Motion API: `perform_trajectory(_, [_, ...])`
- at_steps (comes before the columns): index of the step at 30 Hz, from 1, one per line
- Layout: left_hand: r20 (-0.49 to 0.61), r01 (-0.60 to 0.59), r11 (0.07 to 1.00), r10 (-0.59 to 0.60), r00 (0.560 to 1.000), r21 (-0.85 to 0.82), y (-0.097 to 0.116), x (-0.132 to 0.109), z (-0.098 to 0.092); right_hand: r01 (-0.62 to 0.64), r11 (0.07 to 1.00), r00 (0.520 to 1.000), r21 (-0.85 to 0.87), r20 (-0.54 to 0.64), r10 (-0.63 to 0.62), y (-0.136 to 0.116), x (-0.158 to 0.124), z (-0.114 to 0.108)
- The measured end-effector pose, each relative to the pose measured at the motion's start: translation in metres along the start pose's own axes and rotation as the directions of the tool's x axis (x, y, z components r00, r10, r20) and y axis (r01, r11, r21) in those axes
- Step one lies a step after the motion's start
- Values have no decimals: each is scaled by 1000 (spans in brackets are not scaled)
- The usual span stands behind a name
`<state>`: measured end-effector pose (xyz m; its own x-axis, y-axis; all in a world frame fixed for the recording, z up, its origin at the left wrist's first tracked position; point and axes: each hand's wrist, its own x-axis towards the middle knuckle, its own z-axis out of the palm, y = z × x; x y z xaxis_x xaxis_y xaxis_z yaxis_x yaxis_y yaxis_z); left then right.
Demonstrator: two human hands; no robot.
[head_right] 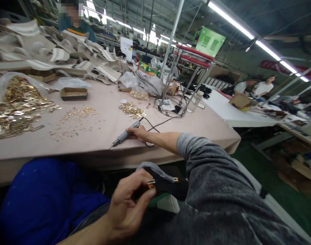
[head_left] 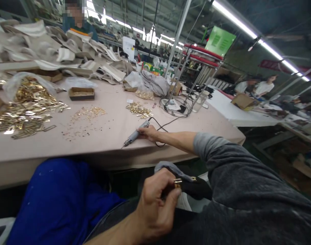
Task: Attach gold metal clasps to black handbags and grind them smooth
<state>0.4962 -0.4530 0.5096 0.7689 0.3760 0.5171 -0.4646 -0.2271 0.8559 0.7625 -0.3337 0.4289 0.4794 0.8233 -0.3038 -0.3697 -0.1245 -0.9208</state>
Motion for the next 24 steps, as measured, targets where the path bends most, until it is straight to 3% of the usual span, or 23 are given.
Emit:
perform_trajectory(2, [53,-17,996,22,998,-86,-15,-7,40,-12,1000,1000,-12,10,12,-1,5,-1])
perform_trajectory(4, [219,-7,996,27,975,-91,-33,-14,71,-15,1000,1000,-21,18,15,0,7,-3])
perform_trajectory(7, [462,101,994,-70,884,-43,-62,-19,88,10,1000,1000,-29,18,-9,2,4,-5])
perform_trajectory(9, [475,209,977,-204,856,43,-81,-20,76,40,999,999,-32,14,-40,4,1,-6])
perform_trajectory(12, [322,376,893,-441,838,246,-106,-19,36,87,995,996,-54,1,-87,8,0,-6])
perform_trajectory(17, [133,531,761,-610,781,373,-138,-28,-20,175,962,966,-212,-151,-209,20,0,2])
perform_trajectory(20, [86,581,721,-652,754,377,-154,-39,-43,201,905,900,-374,-295,-322,27,-5,10])
perform_trajectory(24, [-25,683,671,-708,706,288,-183,-48,-76,183,778,746,-601,-430,-508,29,-12,15])
